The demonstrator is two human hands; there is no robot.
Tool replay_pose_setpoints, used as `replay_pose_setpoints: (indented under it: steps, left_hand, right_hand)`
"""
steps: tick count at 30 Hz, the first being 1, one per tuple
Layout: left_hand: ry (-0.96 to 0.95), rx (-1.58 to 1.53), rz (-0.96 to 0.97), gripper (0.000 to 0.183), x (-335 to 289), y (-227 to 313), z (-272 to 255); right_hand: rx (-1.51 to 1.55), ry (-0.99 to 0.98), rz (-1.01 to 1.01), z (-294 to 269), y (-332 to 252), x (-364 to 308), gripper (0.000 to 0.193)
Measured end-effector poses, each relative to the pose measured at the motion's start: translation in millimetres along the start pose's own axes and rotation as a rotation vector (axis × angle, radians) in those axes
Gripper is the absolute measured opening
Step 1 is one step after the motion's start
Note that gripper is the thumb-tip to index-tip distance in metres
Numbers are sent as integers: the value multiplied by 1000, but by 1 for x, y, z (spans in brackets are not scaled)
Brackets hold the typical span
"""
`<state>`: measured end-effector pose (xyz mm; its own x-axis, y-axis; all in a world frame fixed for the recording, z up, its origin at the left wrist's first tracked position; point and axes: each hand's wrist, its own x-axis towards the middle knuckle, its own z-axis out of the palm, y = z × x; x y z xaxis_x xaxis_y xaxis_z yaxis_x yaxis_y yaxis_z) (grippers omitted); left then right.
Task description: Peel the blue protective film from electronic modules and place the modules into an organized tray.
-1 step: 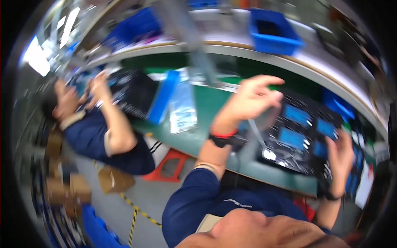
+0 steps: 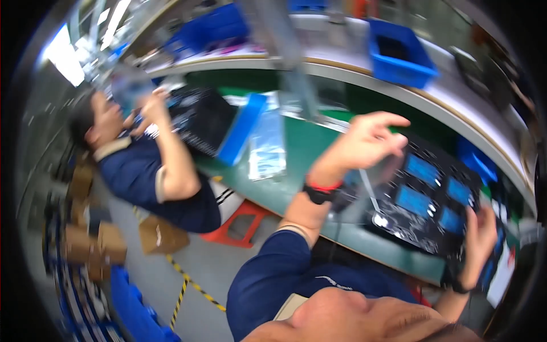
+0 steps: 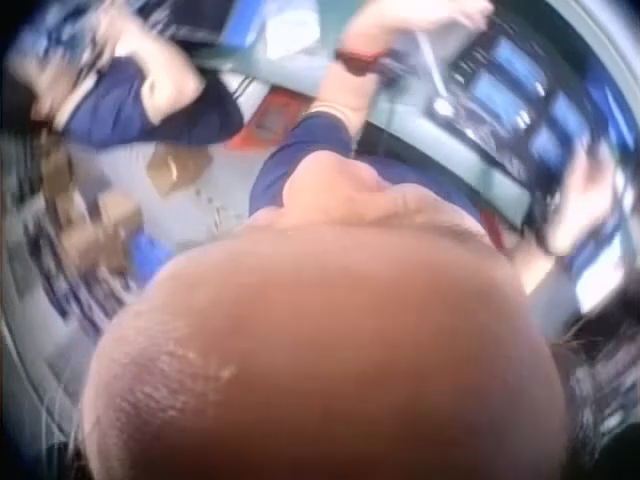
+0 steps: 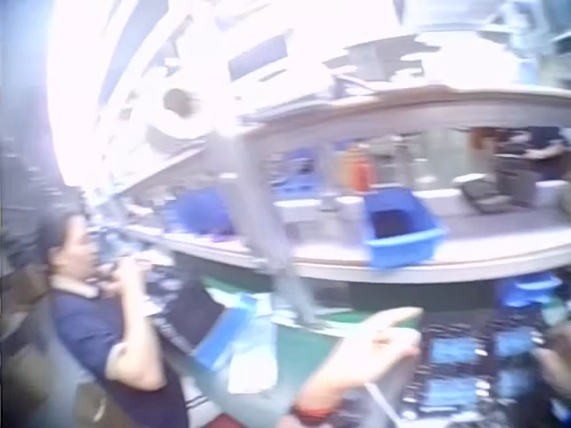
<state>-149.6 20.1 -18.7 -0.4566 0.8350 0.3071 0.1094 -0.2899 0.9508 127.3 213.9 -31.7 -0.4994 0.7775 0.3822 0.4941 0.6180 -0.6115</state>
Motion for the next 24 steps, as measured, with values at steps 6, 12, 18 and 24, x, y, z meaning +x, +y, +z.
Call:
replay_pose_setpoints:
  steps: [6, 12, 18, 24]
  left_hand:
    - [9, 127, -19, 32, -5, 12, 6]
    - [4, 145, 6, 30, 2, 9, 3]
    - [9, 140, 5, 26, 6, 8, 4]
    - [10, 139, 3, 26, -1, 7, 1]
  right_hand:
    - [222, -291, 193, -31, 95, -7, 24]
    - [238, -274, 168, -25, 87, 1, 28]
    - [-7, -162, 159, -27, 66, 0, 26]
    - [869, -294, 319, -34, 71, 4, 27]
